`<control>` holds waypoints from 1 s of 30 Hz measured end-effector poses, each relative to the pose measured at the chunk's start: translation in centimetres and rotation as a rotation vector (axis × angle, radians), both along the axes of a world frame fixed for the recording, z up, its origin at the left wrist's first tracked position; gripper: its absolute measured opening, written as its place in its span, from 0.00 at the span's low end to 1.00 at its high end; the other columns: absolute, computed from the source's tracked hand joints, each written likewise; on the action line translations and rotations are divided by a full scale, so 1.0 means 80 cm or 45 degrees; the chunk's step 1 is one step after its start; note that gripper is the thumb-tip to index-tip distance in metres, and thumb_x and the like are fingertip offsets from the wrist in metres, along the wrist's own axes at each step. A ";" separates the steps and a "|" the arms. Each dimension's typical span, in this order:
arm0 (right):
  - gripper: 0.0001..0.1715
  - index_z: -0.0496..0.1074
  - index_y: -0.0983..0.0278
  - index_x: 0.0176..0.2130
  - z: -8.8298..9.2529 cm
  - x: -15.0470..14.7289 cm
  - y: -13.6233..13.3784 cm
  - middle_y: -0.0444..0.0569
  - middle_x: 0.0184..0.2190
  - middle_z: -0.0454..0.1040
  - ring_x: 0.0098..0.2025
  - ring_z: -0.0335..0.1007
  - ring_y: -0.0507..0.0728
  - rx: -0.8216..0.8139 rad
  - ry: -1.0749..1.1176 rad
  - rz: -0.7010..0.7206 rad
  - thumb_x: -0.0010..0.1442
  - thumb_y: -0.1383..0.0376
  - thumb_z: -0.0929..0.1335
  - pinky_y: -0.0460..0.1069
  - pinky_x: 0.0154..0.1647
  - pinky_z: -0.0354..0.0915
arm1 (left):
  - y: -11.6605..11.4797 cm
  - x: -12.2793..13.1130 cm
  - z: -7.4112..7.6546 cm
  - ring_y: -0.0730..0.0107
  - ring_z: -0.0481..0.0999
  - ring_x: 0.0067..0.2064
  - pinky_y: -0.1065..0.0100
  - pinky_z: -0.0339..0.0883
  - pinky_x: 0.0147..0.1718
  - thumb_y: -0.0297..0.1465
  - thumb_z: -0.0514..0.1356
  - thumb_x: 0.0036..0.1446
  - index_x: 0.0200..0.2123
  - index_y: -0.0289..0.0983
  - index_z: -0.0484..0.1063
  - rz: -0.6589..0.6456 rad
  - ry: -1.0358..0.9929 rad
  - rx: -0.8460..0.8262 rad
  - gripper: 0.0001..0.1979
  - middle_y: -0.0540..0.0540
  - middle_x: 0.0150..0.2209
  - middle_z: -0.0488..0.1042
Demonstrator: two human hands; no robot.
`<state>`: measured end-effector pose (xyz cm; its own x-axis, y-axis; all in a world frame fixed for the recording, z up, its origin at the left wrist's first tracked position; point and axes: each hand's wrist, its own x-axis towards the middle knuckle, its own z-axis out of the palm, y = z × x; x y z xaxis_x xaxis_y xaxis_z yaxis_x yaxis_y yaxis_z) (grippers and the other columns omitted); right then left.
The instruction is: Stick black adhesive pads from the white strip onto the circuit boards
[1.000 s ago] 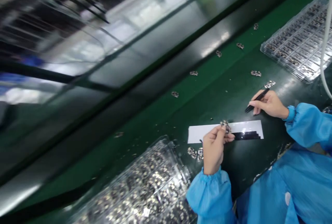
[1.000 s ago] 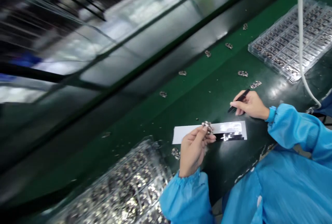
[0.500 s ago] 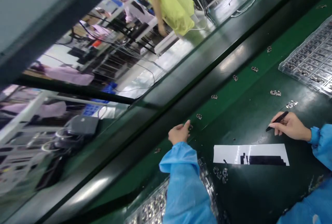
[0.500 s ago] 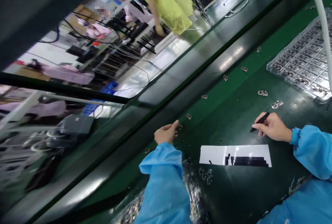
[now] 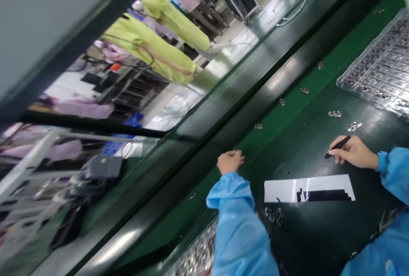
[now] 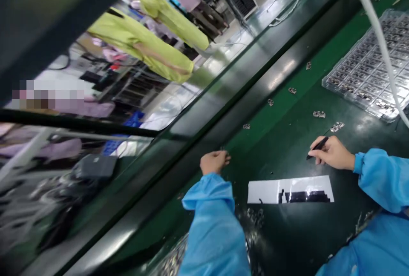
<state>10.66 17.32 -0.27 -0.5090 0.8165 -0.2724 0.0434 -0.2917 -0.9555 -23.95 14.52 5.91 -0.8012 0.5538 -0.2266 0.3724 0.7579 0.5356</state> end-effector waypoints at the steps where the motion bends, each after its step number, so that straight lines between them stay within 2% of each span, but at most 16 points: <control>1: 0.21 0.72 0.69 0.31 0.001 0.002 0.000 0.47 0.17 0.73 0.18 0.71 0.52 0.011 -0.008 -0.010 0.46 0.54 0.73 0.45 0.18 0.69 | -0.006 0.018 0.005 0.73 0.74 0.32 0.68 0.70 0.30 0.36 0.57 0.59 0.38 0.31 0.71 0.003 -0.080 0.091 0.12 0.46 0.34 0.74; 4: 0.20 0.74 0.68 0.30 -0.001 0.007 0.004 0.50 0.20 0.76 0.20 0.72 0.53 0.060 -0.023 -0.029 0.45 0.55 0.74 0.46 0.22 0.72 | -0.026 0.080 0.008 0.73 0.76 0.34 0.72 0.69 0.31 0.37 0.54 0.58 0.36 0.29 0.72 -0.043 -0.335 0.366 0.16 0.42 0.36 0.76; 7: 0.18 0.74 0.67 0.30 -0.003 0.007 0.012 0.52 0.23 0.77 0.24 0.75 0.55 0.066 0.003 -0.041 0.44 0.56 0.75 0.48 0.27 0.74 | -0.055 0.143 0.001 0.74 0.75 0.29 0.71 0.70 0.27 0.36 0.62 0.48 0.38 0.31 0.72 -0.088 -0.581 0.510 0.16 0.42 0.35 0.77; 10: 0.19 0.73 0.68 0.30 0.004 0.010 0.010 0.52 0.24 0.77 0.26 0.76 0.56 0.064 0.044 -0.060 0.42 0.57 0.76 0.49 0.29 0.74 | -0.102 0.191 -0.005 0.75 0.74 0.26 0.71 0.70 0.25 0.35 0.67 0.41 0.39 0.33 0.74 -0.104 -0.894 0.653 0.20 0.45 0.31 0.77; 12: 0.19 0.72 0.69 0.30 0.009 0.016 0.000 0.51 0.23 0.77 0.26 0.76 0.56 0.086 0.064 -0.054 0.43 0.57 0.76 0.49 0.28 0.74 | -0.137 0.205 -0.011 0.73 0.74 0.26 0.70 0.70 0.26 0.36 0.68 0.40 0.36 0.34 0.75 -0.067 -0.958 0.725 0.18 0.47 0.28 0.76; 14: 0.18 0.72 0.69 0.32 0.011 0.023 -0.017 0.50 0.23 0.77 0.26 0.76 0.55 0.103 0.110 0.032 0.46 0.58 0.74 0.49 0.28 0.74 | -0.167 0.208 -0.022 0.69 0.75 0.29 0.67 0.72 0.31 0.37 0.67 0.44 0.33 0.35 0.76 -0.070 -0.701 0.700 0.14 0.46 0.29 0.77; 15: 0.17 0.72 0.69 0.32 0.011 0.025 -0.028 0.50 0.24 0.77 0.27 0.76 0.55 0.124 0.131 0.112 0.47 0.58 0.74 0.49 0.30 0.73 | -0.179 0.208 -0.030 0.66 0.76 0.32 0.63 0.72 0.36 0.36 0.66 0.47 0.34 0.35 0.76 -0.135 -0.500 0.670 0.12 0.45 0.31 0.78; 18: 0.14 0.73 0.70 0.32 0.010 0.030 -0.057 0.51 0.27 0.78 0.30 0.76 0.55 0.226 0.150 0.410 0.49 0.60 0.73 0.49 0.33 0.72 | -0.202 0.210 -0.054 0.58 0.75 0.47 0.55 0.65 0.51 0.32 0.61 0.54 0.37 0.37 0.75 -0.546 0.021 0.575 0.08 0.41 0.44 0.77; 21: 0.13 0.74 0.70 0.31 0.005 0.033 -0.068 0.52 0.28 0.78 0.31 0.75 0.55 0.314 0.113 0.574 0.49 0.61 0.73 0.49 0.35 0.71 | -0.211 0.220 -0.076 0.54 0.65 0.58 0.49 0.58 0.56 0.30 0.56 0.58 0.39 0.38 0.73 -0.890 0.237 0.465 0.08 0.38 0.54 0.70; 24: 0.13 0.74 0.69 0.31 0.000 0.043 -0.054 0.51 0.29 0.78 0.32 0.75 0.54 0.294 0.062 0.507 0.49 0.61 0.73 0.48 0.36 0.71 | -0.212 0.236 -0.089 0.52 0.61 0.61 0.44 0.55 0.56 0.29 0.53 0.59 0.39 0.38 0.71 -1.045 0.308 0.382 0.08 0.37 0.56 0.68; 26: 0.14 0.74 0.69 0.30 0.002 0.056 -0.038 0.50 0.28 0.78 0.32 0.75 0.54 0.252 0.023 0.443 0.48 0.60 0.73 0.48 0.36 0.71 | -0.213 0.247 -0.090 0.51 0.61 0.61 0.42 0.55 0.55 0.28 0.53 0.59 0.38 0.38 0.71 -1.122 0.332 0.369 0.07 0.37 0.56 0.68; 30: 0.14 0.74 0.68 0.30 0.032 0.077 -0.011 0.49 0.26 0.77 0.29 0.75 0.55 0.295 -0.045 0.289 0.47 0.59 0.74 0.48 0.32 0.72 | -0.220 0.258 -0.080 0.52 0.67 0.56 0.47 0.63 0.50 0.25 0.55 0.58 0.39 0.38 0.70 -1.111 0.409 0.475 0.07 0.36 0.51 0.72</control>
<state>16.86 16.42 2.26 -0.6786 0.7257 -0.1132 0.1168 -0.0455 -0.9921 -3.33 -3.09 -0.48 -0.0736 0.9686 0.2376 0.8869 -0.0454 0.4596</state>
